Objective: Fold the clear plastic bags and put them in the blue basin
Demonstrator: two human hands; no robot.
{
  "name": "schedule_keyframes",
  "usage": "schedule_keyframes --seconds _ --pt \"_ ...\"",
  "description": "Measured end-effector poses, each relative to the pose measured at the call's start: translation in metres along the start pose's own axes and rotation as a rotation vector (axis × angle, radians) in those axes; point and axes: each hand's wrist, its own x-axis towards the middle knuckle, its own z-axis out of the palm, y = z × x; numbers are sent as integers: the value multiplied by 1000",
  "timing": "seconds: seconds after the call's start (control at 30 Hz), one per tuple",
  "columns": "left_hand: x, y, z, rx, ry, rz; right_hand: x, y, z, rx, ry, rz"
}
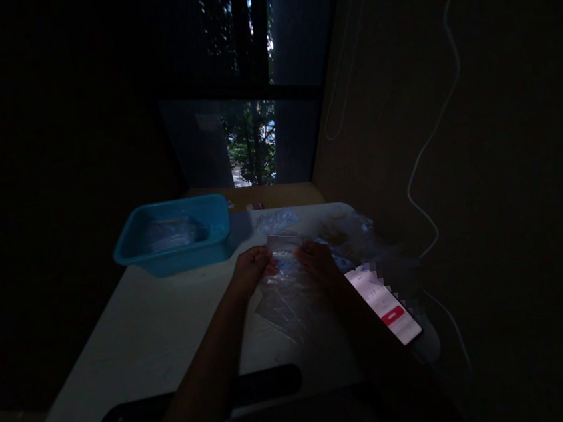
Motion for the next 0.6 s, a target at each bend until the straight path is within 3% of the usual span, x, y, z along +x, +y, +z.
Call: schedule_keyframes --seconds 0.6 --pt "2 -3 -3 -96 33 18 4 1 -2 45 -70 -22"
